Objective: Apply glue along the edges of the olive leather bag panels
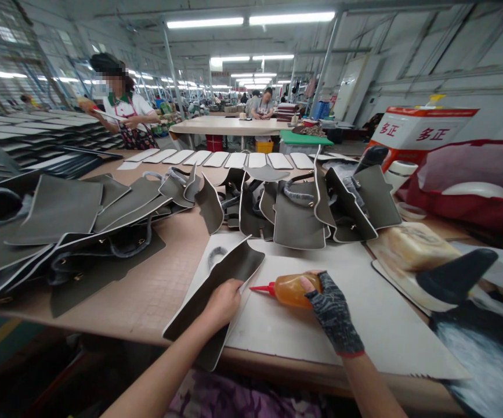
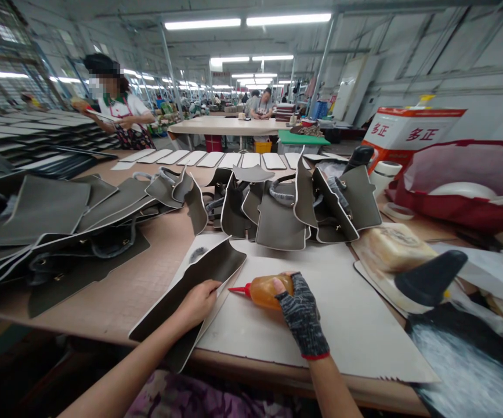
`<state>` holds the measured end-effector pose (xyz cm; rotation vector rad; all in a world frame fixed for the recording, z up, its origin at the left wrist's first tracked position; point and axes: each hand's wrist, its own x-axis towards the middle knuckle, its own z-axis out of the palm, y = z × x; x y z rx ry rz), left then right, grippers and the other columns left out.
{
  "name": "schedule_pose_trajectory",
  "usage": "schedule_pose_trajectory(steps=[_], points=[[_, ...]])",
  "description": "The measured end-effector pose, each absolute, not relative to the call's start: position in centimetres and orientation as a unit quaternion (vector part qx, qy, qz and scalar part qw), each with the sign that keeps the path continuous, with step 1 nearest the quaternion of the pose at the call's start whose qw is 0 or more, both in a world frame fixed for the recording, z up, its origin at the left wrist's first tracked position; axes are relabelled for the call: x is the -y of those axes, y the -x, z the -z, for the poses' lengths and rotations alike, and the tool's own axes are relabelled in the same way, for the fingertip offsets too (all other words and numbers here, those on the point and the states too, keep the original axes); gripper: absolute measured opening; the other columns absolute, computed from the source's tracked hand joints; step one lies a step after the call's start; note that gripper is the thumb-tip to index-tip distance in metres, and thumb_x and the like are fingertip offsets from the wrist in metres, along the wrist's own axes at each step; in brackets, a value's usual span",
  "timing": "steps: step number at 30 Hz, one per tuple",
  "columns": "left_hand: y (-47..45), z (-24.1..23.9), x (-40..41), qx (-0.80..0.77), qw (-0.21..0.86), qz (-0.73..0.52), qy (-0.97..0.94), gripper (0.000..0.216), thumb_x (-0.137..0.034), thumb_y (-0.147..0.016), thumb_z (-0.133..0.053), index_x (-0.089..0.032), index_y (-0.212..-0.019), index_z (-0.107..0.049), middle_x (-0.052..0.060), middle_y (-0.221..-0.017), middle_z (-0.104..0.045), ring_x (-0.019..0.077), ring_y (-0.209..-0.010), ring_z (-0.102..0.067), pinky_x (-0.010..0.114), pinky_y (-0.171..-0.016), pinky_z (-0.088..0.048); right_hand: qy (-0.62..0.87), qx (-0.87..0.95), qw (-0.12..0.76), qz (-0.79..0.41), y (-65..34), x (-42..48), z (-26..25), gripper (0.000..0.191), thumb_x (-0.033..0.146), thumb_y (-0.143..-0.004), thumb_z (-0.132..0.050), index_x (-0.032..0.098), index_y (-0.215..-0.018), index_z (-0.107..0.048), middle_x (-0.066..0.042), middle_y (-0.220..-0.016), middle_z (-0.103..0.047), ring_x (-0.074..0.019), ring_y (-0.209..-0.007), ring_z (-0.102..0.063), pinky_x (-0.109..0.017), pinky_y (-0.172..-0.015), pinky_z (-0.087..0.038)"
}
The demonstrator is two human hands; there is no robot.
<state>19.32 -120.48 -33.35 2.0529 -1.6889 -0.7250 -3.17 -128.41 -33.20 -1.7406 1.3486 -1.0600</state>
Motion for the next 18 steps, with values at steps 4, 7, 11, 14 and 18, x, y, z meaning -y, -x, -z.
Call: schedule_pose_trajectory(steps=[4,7,11,14,18], points=[[-19.3,33.3,120.4,0.608,0.195,0.256,-0.726,0.033,-0.013,-0.076,-0.036,-0.016,-0.097,-0.062,0.007,-0.096,-0.061,0.0161,-0.090,-0.056,0.023,-0.080,-0.040,0.669,-0.507,0.365,0.403,3.1,127.2,33.1,0.038,0.054,-0.072,-0.049,0.019,-0.085,-0.050,-0.005,-0.083,-0.055,-0.0197,-0.076,-0.052,-0.034,-0.075,-0.041],[-19.3,33.2,120.4,0.614,0.197,0.256,-0.720,0.032,-0.012,-0.076,-0.036,-0.016,-0.093,-0.063,0.006,-0.094,-0.062,0.0158,-0.089,-0.056,0.022,-0.080,-0.040,0.672,-0.498,0.379,0.397,3.1,126.5,33.3,0.037,0.053,-0.073,-0.049,0.019,-0.086,-0.050,-0.005,-0.082,-0.055,-0.0196,-0.076,-0.052,-0.034,-0.074,-0.042],[-19.4,33.3,120.4,0.621,0.199,0.253,-0.715,0.033,-0.011,-0.076,-0.036,-0.016,-0.093,-0.063,0.006,-0.093,-0.063,0.0154,-0.088,-0.056,0.021,-0.078,-0.040,0.676,-0.487,0.391,0.392,3.0,125.4,33.5,0.034,0.050,-0.074,-0.049,0.019,-0.086,-0.050,-0.005,-0.082,-0.056,-0.0194,-0.076,-0.053,-0.033,-0.073,-0.042],[-19.4,33.5,120.3,0.623,0.201,0.249,-0.714,0.033,-0.011,-0.076,-0.035,-0.017,-0.093,-0.062,0.005,-0.094,-0.062,0.0151,-0.089,-0.056,0.021,-0.078,-0.040,0.683,-0.479,0.391,0.388,2.9,124.6,33.5,0.033,0.049,-0.075,-0.049,0.019,-0.085,-0.050,-0.006,-0.082,-0.056,-0.0200,-0.077,-0.054,-0.034,-0.074,-0.043],[-19.3,33.4,120.3,0.622,0.197,0.248,-0.716,0.034,-0.012,-0.076,-0.035,-0.017,-0.095,-0.062,0.005,-0.095,-0.062,0.0149,-0.089,-0.055,0.021,-0.078,-0.040,0.684,-0.472,0.399,0.389,2.7,123.7,33.4,0.029,0.047,-0.076,-0.049,0.019,-0.084,-0.050,-0.005,-0.080,-0.057,-0.0197,-0.076,-0.055,-0.032,-0.073,-0.044]])
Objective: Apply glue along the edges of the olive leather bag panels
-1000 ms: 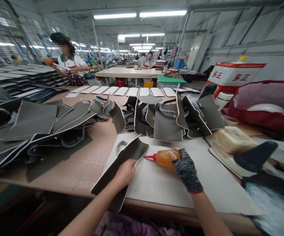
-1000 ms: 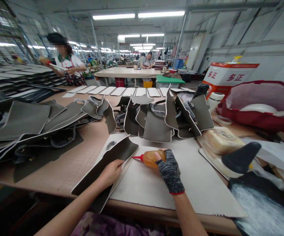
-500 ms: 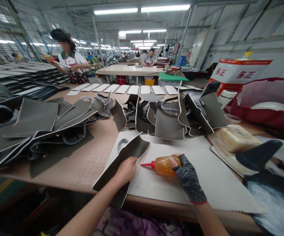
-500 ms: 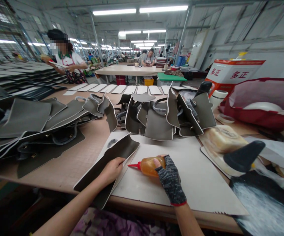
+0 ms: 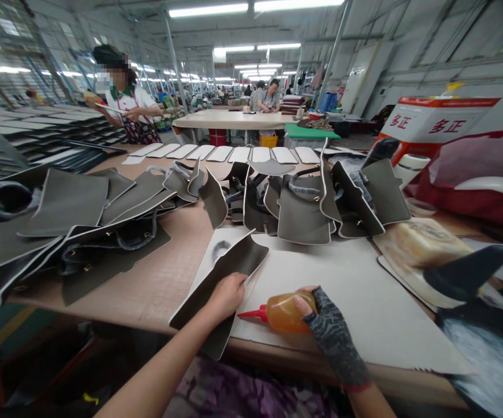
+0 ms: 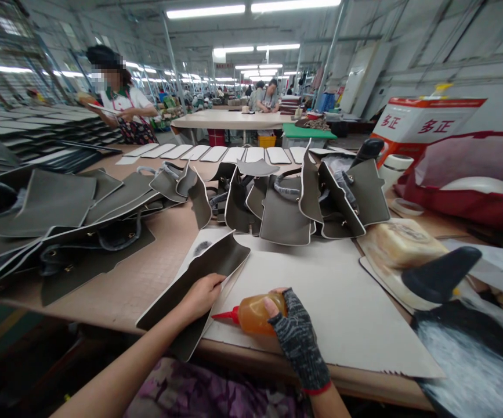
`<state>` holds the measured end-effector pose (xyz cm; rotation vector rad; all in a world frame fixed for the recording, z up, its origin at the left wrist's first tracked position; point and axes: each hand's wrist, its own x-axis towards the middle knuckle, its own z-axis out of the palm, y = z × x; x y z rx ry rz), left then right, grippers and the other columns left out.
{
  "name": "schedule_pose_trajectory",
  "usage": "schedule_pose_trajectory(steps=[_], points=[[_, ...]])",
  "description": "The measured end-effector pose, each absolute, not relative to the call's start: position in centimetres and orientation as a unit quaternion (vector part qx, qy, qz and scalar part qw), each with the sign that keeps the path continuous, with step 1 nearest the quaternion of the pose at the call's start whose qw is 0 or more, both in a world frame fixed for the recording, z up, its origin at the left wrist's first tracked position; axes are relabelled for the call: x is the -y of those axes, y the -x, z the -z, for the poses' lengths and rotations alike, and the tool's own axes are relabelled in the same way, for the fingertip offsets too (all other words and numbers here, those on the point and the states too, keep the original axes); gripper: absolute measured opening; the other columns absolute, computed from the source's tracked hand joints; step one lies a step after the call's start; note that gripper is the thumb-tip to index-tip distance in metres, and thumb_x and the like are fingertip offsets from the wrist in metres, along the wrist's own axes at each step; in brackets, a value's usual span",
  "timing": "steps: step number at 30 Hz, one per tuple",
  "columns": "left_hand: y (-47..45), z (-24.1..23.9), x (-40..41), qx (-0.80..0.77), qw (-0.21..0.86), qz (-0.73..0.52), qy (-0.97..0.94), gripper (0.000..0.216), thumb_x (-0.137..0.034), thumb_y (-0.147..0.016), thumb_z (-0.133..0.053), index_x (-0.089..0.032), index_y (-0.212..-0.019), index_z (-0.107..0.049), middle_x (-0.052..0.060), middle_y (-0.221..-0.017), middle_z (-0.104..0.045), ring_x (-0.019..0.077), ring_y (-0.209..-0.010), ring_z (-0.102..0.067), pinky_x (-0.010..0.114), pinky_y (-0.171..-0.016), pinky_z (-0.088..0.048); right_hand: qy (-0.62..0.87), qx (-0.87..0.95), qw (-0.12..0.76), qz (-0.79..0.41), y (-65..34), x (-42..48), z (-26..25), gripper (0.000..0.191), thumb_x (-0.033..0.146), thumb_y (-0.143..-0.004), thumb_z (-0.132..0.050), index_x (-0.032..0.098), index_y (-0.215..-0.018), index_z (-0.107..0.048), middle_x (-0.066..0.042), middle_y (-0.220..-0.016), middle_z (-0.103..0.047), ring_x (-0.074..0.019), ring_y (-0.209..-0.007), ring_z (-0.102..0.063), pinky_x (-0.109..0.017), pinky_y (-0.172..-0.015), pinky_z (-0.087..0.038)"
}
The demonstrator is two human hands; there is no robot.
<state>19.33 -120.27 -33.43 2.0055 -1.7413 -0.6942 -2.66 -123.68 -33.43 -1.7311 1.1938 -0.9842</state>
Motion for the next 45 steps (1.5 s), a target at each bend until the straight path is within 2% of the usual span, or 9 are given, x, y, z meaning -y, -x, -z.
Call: schedule_pose_trajectory(steps=[9,14,17,24,30,33,35,42,45], points=[[-19.3,33.3,120.2,0.631,0.203,0.244,-0.708,0.031,-0.014,-0.078,-0.035,-0.017,-0.091,-0.063,0.004,-0.090,-0.062,0.0143,-0.085,-0.056,0.021,-0.076,-0.039,0.692,-0.458,0.444,0.339,2.7,122.6,33.9,0.028,0.046,-0.075,-0.049,0.020,-0.084,-0.052,-0.004,-0.080,-0.059,-0.0202,-0.078,-0.055,-0.031,-0.072,-0.045],[-19.3,32.8,120.2,0.624,0.193,0.262,-0.711,0.030,-0.016,-0.079,-0.036,-0.017,-0.092,-0.063,0.004,-0.091,-0.062,0.0154,-0.088,-0.055,0.022,-0.078,-0.039,0.655,-0.476,0.466,0.358,3.5,125.3,34.3,0.033,0.050,-0.072,-0.048,0.018,-0.079,-0.052,-0.004,-0.075,-0.058,-0.0207,-0.071,-0.054,-0.032,-0.067,-0.045],[-19.3,32.7,120.2,0.626,0.195,0.269,-0.706,0.031,-0.018,-0.080,-0.035,-0.017,-0.092,-0.064,0.005,-0.090,-0.062,0.0157,-0.086,-0.055,0.022,-0.076,-0.039,0.625,-0.526,0.422,0.393,4.1,127.4,34.2,0.036,0.052,-0.070,-0.050,0.018,-0.080,-0.052,-0.005,-0.074,-0.057,-0.0199,-0.068,-0.053,-0.032,-0.063,-0.045],[-19.4,32.8,120.2,0.627,0.199,0.262,-0.706,0.031,-0.017,-0.080,-0.035,-0.017,-0.092,-0.064,0.006,-0.091,-0.061,0.0157,-0.086,-0.055,0.022,-0.077,-0.039,0.635,-0.551,0.294,0.455,3.5,129.9,33.9,0.039,0.054,-0.072,-0.050,0.018,-0.085,-0.052,-0.004,-0.076,-0.055,-0.0184,-0.068,-0.052,-0.032,-0.067,-0.043],[-19.3,32.5,120.2,0.624,0.187,0.261,-0.713,0.032,-0.013,-0.078,-0.036,-0.016,-0.095,-0.063,0.006,-0.091,-0.061,0.0156,-0.087,-0.055,0.022,-0.077,-0.039,0.674,-0.521,0.195,0.485,2.6,129.7,33.5,0.036,0.050,-0.077,-0.048,0.017,-0.091,-0.051,-0.007,-0.084,-0.055,-0.0199,-0.076,-0.052,-0.034,-0.073,-0.042],[-19.2,32.4,120.2,0.620,0.180,0.256,-0.719,0.032,-0.013,-0.078,-0.035,-0.017,-0.095,-0.063,0.006,-0.090,-0.061,0.0155,-0.085,-0.055,0.021,-0.076,-0.040,0.707,-0.488,0.178,0.480,2.8,128.9,33.1,0.033,0.046,-0.078,-0.049,0.017,-0.094,-0.050,-0.009,-0.090,-0.054,-0.0212,-0.082,-0.051,-0.036,-0.078,-0.042],[-19.2,32.3,120.1,0.625,0.182,0.253,-0.716,0.032,-0.013,-0.079,-0.035,-0.017,-0.094,-0.063,0.005,-0.088,-0.060,0.0154,-0.085,-0.055,0.021,-0.076,-0.039,0.710,-0.484,0.208,0.468,3.0,128.4,33.1,0.033,0.046,-0.077,-0.050,0.018,-0.094,-0.050,-0.009,-0.090,-0.055,-0.0216,-0.082,-0.052,-0.036,-0.077,-0.042],[-19.1,32.3,119.9,0.621,0.177,0.259,-0.718,0.031,-0.014,-0.080,-0.034,-0.018,-0.095,-0.062,0.005,-0.090,-0.059,0.0151,-0.086,-0.054,0.021,-0.077,-0.039,0.695,-0.466,0.395,0.379,3.1,127.1,33.5,0.033,0.050,-0.075,-0.049,0.019,-0.086,-0.051,-0.005,-0.082,-0.058,-0.0199,-0.076,-0.054,-0.033,-0.073,-0.044],[-19.5,32.2,119.6,0.628,0.184,0.245,-0.715,0.029,-0.016,-0.080,-0.035,-0.017,-0.092,-0.062,0.005,-0.087,-0.059,0.0154,-0.085,-0.054,0.022,-0.076,-0.040,0.687,-0.436,0.473,0.338,2.9,126.8,33.7,0.032,0.051,-0.072,-0.052,0.019,-0.077,-0.054,-0.004,-0.074,-0.059,-0.0199,-0.068,-0.056,-0.032,-0.065,-0.047]])
